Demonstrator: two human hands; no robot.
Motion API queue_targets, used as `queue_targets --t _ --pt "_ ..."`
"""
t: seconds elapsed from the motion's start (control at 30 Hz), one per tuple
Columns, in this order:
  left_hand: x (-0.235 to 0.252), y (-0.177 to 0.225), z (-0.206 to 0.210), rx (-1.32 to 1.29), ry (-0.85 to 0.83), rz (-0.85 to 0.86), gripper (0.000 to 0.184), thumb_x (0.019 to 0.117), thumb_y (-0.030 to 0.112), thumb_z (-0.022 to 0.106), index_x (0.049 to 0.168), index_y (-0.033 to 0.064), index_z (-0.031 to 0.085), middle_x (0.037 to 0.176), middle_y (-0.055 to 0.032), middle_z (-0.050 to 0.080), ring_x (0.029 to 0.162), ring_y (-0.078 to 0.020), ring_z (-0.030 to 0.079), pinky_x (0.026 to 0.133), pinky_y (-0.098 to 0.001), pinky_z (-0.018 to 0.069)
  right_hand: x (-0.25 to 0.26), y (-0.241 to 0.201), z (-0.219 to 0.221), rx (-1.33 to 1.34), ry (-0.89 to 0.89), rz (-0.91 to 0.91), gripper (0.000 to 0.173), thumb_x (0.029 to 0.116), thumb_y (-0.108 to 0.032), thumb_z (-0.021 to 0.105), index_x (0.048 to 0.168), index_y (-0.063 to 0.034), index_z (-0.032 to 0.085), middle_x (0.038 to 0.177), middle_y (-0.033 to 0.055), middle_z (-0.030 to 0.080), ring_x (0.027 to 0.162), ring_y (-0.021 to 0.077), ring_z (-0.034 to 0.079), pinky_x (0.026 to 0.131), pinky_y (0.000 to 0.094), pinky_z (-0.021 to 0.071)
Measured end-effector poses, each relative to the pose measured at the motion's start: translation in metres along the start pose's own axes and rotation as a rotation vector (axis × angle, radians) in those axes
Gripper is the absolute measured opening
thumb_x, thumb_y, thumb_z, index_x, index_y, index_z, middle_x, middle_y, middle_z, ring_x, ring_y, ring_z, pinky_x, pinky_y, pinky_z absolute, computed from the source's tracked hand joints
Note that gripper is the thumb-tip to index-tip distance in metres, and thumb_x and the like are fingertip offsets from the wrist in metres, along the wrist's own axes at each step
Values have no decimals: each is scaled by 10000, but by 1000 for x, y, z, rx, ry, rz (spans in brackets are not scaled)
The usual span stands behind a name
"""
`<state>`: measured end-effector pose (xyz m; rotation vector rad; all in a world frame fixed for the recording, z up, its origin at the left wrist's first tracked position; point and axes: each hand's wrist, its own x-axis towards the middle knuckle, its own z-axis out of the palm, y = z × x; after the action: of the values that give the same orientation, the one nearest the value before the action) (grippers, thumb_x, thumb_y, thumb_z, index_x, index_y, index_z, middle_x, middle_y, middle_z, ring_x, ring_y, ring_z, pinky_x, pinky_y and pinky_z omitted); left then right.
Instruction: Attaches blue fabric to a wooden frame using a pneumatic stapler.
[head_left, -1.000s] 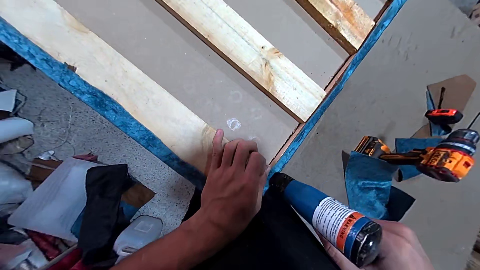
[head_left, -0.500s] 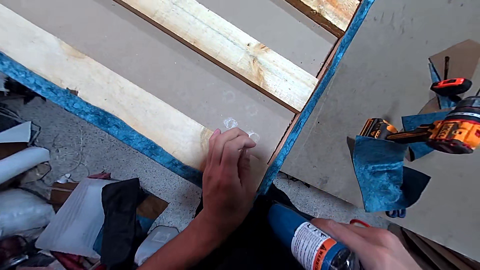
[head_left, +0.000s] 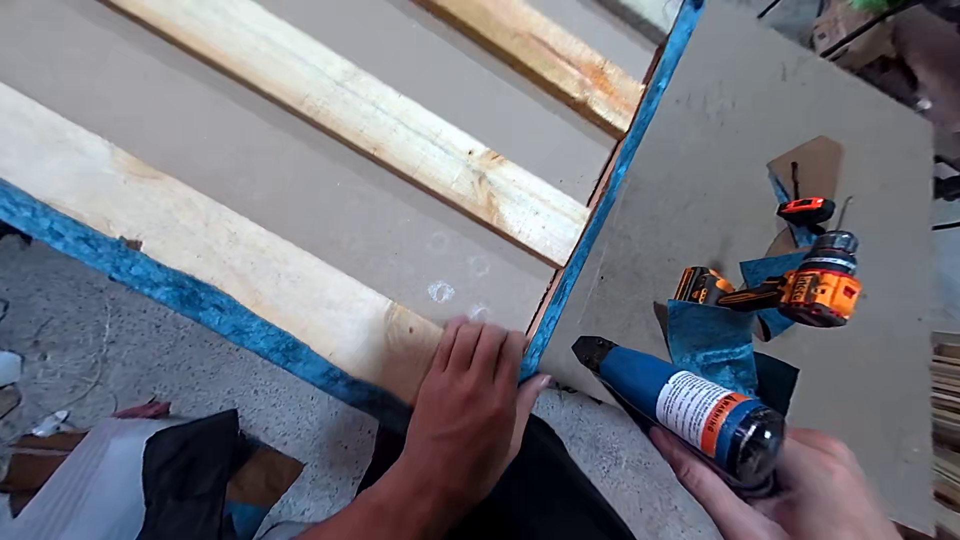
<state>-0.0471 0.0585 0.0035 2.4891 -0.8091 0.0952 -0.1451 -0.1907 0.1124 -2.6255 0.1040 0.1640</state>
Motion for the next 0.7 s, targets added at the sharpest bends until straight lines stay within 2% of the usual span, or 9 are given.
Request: queue_targets --t 0.03,0.07,0.17,0.3,0.37,0.47,0.57,0.63,0.7 --pt "0 1 2 13 6 31 440 1015 487 557 1153 103 722 987 -64 664 964 -256 633 871 -425 535 -6 5 1 2 24 31 256 916 -355 742 942 -101 729 789 27 744 716 60 710 621 304 591" --pt "-2 -1 2 0 -2 48 420 1008 478 563 1110 104 725 923 -59 640 895 -252 622 789 -398 546 -10 8 2 1 43 61 261 913 -358 744 922 -97 731 765 30 738 689 71 705 602 317 584" --pt "-14 -20 -10 -50 -3 38 410 989 507 585 989 121 726 854 -38 650 848 -226 639 755 -396 556 -24 18 4 21 69 117 268 901 -338 750 907 -70 739 735 74 732 650 128 704 582 375 572" --pt "-3 -33 -37 59 29 9 458 972 553 590 969 120 742 792 -37 663 726 -201 661 611 -399 569 -37 39 8 115 79 141 300 924 -347 760 923 -47 739 782 92 747 696 138 720 635 395 598" --pt "34 -23 -42 129 32 41 444 993 511 563 968 101 732 825 -60 654 775 -235 660 646 -415 563 -33 45 11 131 53 131 301 925 -358 754 937 -58 743 797 77 754 701 125 722 634 388 600" --pt "89 -2 -43 213 -282 -1 457 1033 492 524 1062 68 689 966 -100 661 927 -279 677 783 -454 572 -18 42 8 64 45 74 292 913 -351 744 908 -60 740 750 93 736 659 159 708 593 420 571" --pt "107 17 -46 330 -574 -146 433 1064 447 485 1084 50 658 1009 -117 664 872 -294 694 697 -464 569 -11 38 4 46 38 20 258 902 -321 749 906 -63 747 756 94 742 668 165 716 600 427 573" --pt "104 10 -44 314 -541 -210 460 1039 510 501 1068 76 652 1000 -97 658 835 -277 692 651 -458 563 -7 39 8 74 52 11 273 914 -341 753 919 -68 748 763 81 745 670 144 714 604 406 581" --pt "96 -3 -37 274 -405 -195 502 991 598 544 1087 115 641 1011 -65 629 863 -244 678 652 -424 568 -4 39 15 88 66 26 295 922 -356 749 920 -61 746 745 87 737 647 148 703 584 406 568"
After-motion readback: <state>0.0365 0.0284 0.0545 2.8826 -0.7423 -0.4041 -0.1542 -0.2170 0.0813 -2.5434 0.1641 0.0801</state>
